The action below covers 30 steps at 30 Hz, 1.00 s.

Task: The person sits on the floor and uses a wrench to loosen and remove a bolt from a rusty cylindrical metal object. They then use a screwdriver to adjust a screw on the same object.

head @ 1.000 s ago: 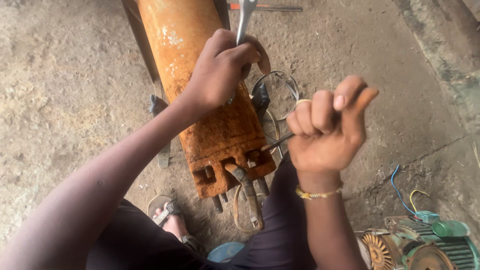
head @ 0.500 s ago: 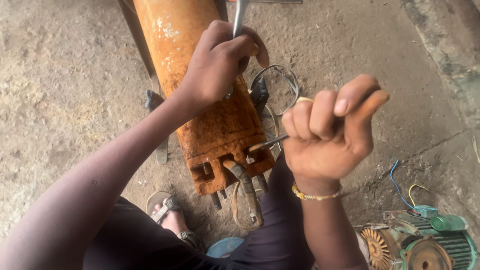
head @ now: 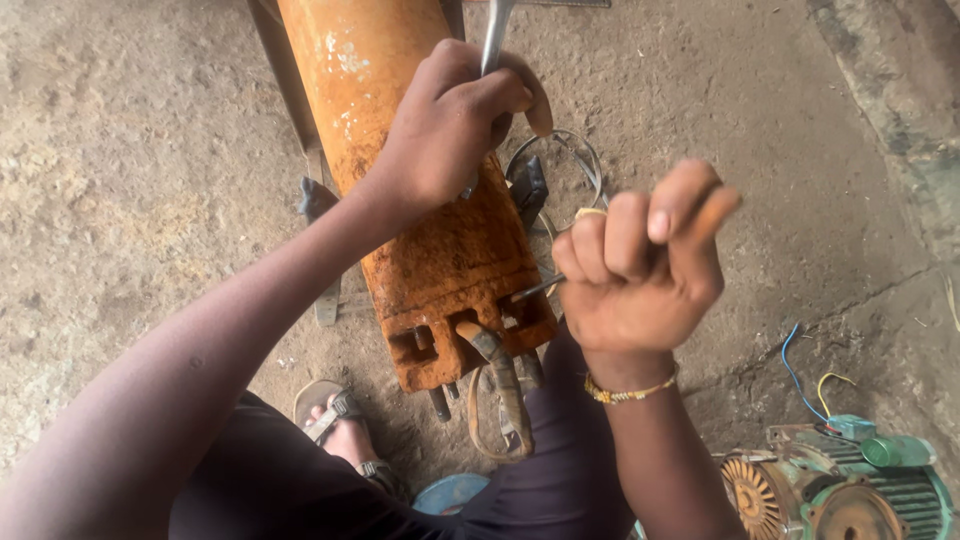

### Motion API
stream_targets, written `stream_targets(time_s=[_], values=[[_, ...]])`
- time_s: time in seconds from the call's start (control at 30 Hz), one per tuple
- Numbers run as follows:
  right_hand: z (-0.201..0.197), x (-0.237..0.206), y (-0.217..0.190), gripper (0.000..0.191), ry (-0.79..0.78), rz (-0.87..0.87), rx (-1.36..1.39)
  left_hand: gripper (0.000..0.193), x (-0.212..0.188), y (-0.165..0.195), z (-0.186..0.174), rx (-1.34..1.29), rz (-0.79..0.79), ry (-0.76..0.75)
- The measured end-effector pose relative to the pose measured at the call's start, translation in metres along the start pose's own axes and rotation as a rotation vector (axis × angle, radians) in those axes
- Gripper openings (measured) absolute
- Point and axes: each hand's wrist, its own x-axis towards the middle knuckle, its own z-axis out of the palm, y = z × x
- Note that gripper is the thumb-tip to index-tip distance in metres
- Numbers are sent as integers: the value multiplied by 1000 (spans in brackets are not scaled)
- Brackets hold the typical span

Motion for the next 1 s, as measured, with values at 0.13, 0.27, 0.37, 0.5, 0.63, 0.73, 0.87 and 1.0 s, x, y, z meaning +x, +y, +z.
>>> stream_targets(time_s=[0.13, 0.27, 0.37, 0.5, 0.63, 0.73, 0.87, 1.0], values=[[35, -4, 1, 21, -171, 14, -201, 29, 3, 2, 1, 64, -1, -4], [79, 3, 25, 18, -310, 147, -607, 30, -3, -3, -7, 242, 280, -15], [78, 13, 30, 19, -278, 23, -615, 25, -9, -7, -10, 105, 126, 16], [49, 7, -8, 33, -16, 43, -187, 33, -19, -2, -17, 100, 93, -52], [25, 2, -12, 42, 34, -74, -148, 30, -19, 3, -16, 66, 2, -15], [22, -3, 5, 42, 36, -6, -76, 32, -18, 0, -14, 98, 62, -12], [43, -11, 12, 38, 73, 78, -87, 31, -13, -2, -14, 71, 60, -27], [79, 2, 23, 25, -155, 51, -440, 34, -9, -2, -13, 120, 87, -15]])
